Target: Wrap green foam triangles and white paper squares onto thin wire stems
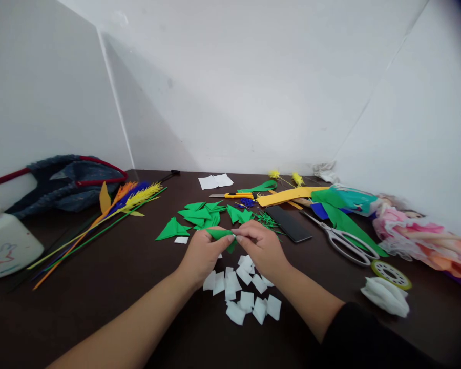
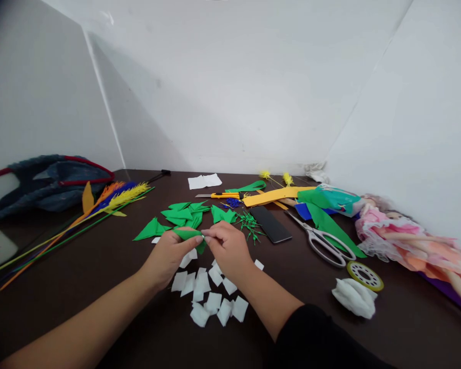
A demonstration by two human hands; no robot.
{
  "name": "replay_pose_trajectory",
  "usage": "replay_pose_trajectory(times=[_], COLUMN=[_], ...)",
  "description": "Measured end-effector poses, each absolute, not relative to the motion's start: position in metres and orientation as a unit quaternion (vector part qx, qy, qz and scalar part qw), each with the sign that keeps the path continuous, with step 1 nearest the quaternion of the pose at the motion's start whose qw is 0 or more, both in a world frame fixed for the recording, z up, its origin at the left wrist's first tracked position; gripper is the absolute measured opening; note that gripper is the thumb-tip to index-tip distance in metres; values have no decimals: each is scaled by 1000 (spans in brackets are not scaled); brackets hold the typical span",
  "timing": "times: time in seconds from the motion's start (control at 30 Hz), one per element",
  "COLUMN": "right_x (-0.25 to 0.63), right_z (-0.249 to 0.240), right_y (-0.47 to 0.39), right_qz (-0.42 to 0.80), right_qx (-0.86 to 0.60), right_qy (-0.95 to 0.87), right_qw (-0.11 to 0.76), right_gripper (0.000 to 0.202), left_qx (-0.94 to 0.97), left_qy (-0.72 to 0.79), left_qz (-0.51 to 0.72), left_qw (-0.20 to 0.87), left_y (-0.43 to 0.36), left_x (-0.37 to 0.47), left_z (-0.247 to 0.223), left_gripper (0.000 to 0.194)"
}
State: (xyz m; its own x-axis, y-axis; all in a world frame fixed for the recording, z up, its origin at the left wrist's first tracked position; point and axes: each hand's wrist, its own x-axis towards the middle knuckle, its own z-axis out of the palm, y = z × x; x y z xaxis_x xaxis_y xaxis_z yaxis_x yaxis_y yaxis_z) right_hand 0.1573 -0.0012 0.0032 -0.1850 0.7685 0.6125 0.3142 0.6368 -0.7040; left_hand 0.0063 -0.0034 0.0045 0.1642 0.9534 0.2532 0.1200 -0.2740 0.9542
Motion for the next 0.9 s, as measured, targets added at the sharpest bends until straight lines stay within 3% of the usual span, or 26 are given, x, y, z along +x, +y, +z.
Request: replay_pose_trajectory(times=[0.3, 0.4, 0.7, 0.9], right_x=[156, 155, 155, 153], right_z=[-5, -10, -11, -10], right_y=[6, 9, 6, 6], right_qz=[333, 340, 64, 37], right_qx=[-421, -411, -341, -355], right_qy=[-677, -685, -810, -809], right_qw=[503, 497, 473, 467], right_gripper=[3, 10, 23, 19], left_qx=[702, 708, 665, 670], left_qy=[455, 469, 483, 504], left_qz=[427, 424, 437, 426], left_qw=[345, 315, 364, 341], left_y=[-4, -5, -8, -7], left_x=[1, 0, 1, -1], left_z=[4, 4, 2, 0], left_gripper=[16, 17, 20, 20])
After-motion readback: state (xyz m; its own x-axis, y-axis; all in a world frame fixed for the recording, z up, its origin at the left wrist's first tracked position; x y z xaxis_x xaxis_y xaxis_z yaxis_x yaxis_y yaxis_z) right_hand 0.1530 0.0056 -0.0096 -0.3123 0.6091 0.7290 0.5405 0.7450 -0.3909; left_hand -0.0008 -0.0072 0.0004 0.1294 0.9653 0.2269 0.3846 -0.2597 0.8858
